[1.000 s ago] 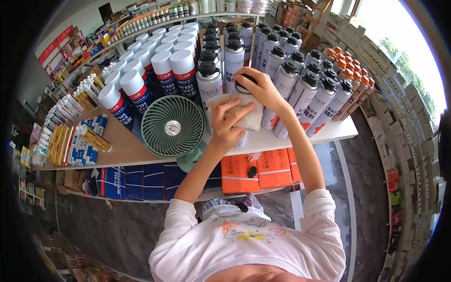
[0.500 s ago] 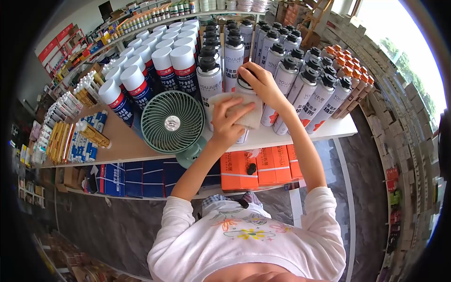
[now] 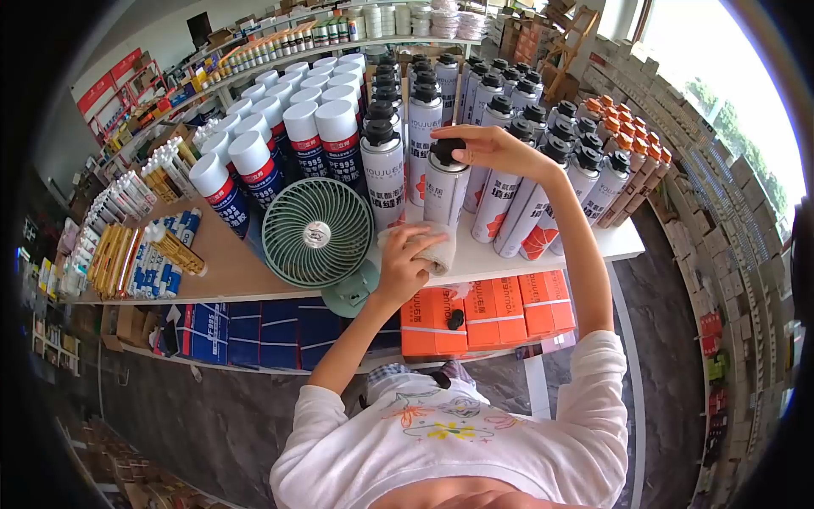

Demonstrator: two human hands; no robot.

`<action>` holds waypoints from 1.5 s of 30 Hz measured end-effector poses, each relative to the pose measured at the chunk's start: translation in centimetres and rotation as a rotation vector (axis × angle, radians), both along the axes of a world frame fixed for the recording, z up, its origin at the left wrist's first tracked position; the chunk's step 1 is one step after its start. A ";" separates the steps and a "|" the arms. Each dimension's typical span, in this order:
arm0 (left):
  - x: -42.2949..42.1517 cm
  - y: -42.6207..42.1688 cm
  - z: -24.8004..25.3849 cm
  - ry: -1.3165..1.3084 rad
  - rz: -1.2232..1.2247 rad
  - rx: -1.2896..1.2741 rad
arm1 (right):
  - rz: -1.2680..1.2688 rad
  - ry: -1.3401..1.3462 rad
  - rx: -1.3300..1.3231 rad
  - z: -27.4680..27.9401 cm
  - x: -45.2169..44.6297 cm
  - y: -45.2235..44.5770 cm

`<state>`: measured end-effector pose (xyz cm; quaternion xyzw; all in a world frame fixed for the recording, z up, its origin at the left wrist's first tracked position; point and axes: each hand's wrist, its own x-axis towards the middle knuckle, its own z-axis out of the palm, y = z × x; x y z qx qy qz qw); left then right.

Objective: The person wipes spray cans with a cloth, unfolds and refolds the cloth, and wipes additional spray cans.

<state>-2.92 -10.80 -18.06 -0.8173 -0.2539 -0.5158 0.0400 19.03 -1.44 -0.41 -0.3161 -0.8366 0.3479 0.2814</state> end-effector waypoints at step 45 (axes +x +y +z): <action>3.0 3.2 7.7 -0.238 -0.025 0.268 | -0.726 -0.121 0.547 -0.2 -3.3 -4.5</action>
